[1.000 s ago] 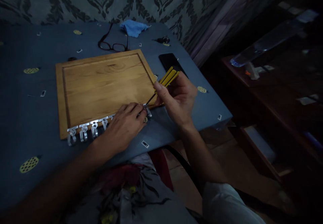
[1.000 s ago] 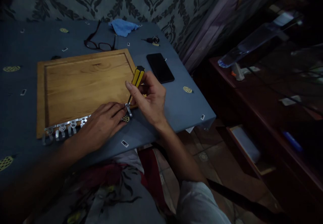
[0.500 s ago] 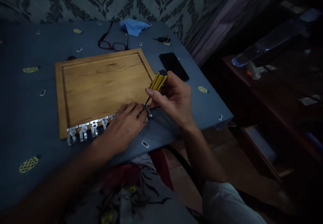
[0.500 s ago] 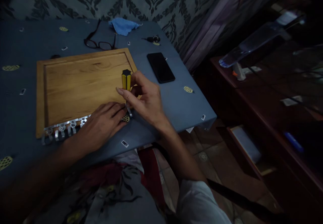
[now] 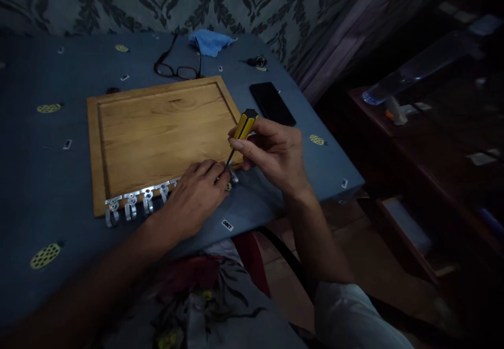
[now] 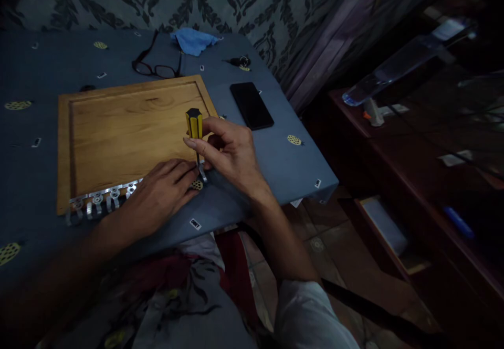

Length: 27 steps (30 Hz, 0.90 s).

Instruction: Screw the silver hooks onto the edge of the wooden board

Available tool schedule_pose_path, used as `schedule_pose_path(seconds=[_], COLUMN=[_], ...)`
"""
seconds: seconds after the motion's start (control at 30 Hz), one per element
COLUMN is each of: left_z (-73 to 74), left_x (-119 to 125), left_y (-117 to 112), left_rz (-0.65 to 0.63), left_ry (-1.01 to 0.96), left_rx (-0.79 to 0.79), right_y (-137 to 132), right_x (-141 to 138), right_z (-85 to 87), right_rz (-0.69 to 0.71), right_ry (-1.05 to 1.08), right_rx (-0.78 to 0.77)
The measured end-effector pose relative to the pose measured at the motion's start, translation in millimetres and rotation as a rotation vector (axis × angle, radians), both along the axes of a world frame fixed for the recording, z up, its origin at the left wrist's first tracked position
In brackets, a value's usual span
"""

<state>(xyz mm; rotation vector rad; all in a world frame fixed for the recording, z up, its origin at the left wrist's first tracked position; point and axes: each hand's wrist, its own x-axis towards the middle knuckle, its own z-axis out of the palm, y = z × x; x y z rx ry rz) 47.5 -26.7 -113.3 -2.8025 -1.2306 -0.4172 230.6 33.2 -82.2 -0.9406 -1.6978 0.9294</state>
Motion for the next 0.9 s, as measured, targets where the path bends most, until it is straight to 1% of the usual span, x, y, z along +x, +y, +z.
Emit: schedule_pose_path(seconds=[0.2,0.3,0.47,0.6,0.7,0.77,0.9], left_z=[-1.0,-2.1,-2.8,-2.6,-2.2,-1.7,-0.5], left_x=[0.3,0.9,0.7,-0.1,0.0,0.3,0.0], left_y=[0.2,-0.1,0.1,0.8,1.0,0.9,0.5], left_rz=[0.002,0.017,0.018,0.011,0.01,0.012,0.005], left_ry=[-0.001,0.003,0.006,-0.001,-0.001,0.004,0.009], left_rx=[0.017,0.009,0.017,0.018,0.015,0.007,0.001], right_y=[-0.8,-0.7,-0.4,-2.4,-4.2,-4.5,-3.3], right_x=[-9.9,-14.5,-10.9,0.1,5.2,5.3,-0.2], right_z=[-6.1,-7.9,-4.2,5.7,11.2,11.7,6.8], right_rz=[-0.149,-0.171,-0.089,0.042,0.126,0.125,0.04], right_ry=[-0.057,-0.042,0.014,0.025,0.055,0.067,0.063], right_rx=[0.098,0.12,0.019,-0.068,-0.085,-0.073,-0.059])
